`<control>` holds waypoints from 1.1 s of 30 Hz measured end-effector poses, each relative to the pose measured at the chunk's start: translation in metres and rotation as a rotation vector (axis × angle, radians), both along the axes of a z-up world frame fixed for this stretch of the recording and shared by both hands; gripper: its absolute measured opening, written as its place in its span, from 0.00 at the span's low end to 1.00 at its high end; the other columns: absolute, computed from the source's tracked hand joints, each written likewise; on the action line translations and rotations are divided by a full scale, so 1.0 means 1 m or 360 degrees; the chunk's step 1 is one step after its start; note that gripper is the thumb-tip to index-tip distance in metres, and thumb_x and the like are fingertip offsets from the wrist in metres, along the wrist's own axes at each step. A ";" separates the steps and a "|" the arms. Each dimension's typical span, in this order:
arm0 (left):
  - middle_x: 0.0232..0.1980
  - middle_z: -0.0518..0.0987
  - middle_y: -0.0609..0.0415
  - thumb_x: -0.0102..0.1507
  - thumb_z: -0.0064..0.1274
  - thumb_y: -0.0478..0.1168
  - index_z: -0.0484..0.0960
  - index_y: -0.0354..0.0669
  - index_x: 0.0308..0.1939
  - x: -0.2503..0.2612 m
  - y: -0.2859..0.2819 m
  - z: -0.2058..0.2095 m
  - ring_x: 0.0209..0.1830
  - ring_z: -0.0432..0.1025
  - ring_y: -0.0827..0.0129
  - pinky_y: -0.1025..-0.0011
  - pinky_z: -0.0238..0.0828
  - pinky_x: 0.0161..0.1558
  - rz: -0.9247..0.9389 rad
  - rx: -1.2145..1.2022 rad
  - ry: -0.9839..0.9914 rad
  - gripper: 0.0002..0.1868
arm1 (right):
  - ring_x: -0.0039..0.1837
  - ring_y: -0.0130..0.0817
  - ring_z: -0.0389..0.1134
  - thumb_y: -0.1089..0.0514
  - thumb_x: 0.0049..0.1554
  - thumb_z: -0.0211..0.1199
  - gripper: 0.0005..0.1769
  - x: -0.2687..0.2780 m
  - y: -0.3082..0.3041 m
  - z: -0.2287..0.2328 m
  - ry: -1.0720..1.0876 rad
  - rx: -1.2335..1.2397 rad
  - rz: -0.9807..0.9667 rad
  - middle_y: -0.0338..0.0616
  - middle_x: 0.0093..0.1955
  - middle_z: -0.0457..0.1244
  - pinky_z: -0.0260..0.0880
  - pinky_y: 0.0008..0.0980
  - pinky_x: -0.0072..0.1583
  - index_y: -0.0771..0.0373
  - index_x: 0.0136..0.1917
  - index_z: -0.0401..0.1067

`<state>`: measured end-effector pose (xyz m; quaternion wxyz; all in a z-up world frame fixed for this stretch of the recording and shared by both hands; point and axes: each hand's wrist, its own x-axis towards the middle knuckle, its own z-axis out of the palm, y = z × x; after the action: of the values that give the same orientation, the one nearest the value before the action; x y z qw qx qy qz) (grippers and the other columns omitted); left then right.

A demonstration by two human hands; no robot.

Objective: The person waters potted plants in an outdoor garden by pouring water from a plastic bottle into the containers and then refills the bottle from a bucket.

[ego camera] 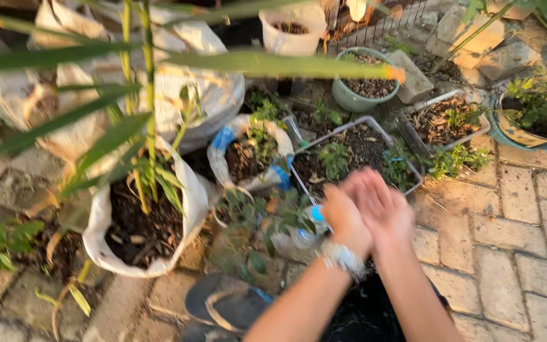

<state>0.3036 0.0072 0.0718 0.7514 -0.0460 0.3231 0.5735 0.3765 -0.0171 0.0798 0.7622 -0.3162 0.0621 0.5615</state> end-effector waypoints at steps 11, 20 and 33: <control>0.48 0.78 0.46 0.71 0.45 0.45 0.76 0.33 0.48 -0.178 0.256 -0.016 0.45 0.70 0.61 0.59 0.66 0.46 -0.0155 0.0367 0.0982 0.16 | 0.58 0.49 0.69 0.46 0.67 0.43 0.29 -0.137 0.226 0.030 -0.0552 -0.0526 0.0800 0.61 0.54 0.68 0.66 0.46 0.68 0.78 0.55 0.68; 0.40 0.81 0.42 0.71 0.36 0.49 0.80 0.42 0.43 -0.161 0.058 0.130 0.39 0.75 0.46 0.46 0.69 0.39 -0.0632 0.1499 0.2456 0.19 | 0.51 0.37 0.68 0.53 0.70 0.53 0.12 -0.034 0.020 0.042 -0.1126 0.0112 -0.0126 0.44 0.45 0.65 0.72 0.44 0.58 0.60 0.46 0.68; 0.64 0.71 0.28 0.66 0.43 0.48 0.64 0.27 0.67 0.001 -0.171 -0.252 0.65 0.67 0.40 0.53 0.60 0.68 -0.1758 -0.0049 0.2291 0.32 | 0.58 0.43 0.68 0.58 0.65 0.52 0.11 0.017 -0.183 -0.285 0.0146 -0.1084 0.0000 0.51 0.54 0.66 0.69 0.43 0.62 0.69 0.54 0.66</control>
<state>0.3049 -0.1637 -0.1803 0.5353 0.4750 0.6982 0.0175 0.3936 -0.1998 -0.2054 0.6092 -0.5271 0.2802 0.5221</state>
